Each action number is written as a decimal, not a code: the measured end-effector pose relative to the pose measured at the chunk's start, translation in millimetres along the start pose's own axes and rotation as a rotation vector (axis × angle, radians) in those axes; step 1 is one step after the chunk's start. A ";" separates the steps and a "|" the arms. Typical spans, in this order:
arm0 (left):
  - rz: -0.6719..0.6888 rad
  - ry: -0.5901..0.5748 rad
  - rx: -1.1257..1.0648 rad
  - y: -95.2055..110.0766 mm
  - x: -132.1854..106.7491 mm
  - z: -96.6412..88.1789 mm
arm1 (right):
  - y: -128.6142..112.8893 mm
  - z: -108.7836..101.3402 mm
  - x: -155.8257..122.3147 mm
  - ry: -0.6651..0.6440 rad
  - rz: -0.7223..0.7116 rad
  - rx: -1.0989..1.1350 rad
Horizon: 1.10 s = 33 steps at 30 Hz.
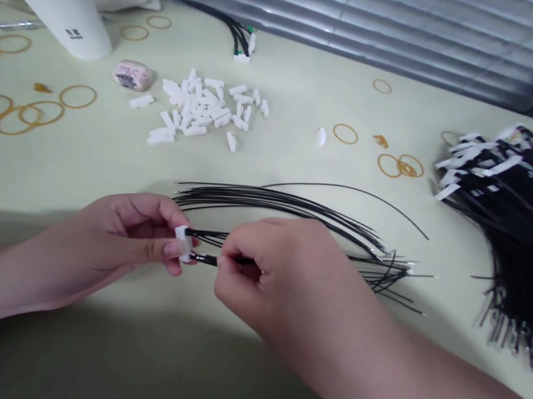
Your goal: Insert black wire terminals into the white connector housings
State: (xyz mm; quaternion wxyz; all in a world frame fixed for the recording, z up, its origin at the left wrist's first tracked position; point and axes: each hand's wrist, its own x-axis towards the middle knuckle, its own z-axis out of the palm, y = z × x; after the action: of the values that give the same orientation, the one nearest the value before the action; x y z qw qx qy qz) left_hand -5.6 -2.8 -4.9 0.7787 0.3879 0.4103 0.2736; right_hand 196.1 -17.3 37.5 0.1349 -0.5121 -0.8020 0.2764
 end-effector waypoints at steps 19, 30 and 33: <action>-0.008 -0.005 0.071 1.8 0.3 2.0 | 0.3 1.8 0.4 -0.001 -0.022 0.010; -0.057 -0.008 0.040 2.9 -0.2 1.7 | -0.9 11.7 1.0 -0.026 -0.007 0.017; -0.054 -0.005 0.027 3.6 -0.5 2.4 | -0.7 8.6 -0.9 -0.014 -0.052 -0.014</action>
State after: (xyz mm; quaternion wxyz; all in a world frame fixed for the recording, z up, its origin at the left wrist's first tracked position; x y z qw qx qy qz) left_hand -4.2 -2.1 -0.8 0.7815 0.3880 0.4220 0.2460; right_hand 191.7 -20.9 31.0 0.1325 -0.4900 -0.8179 0.2708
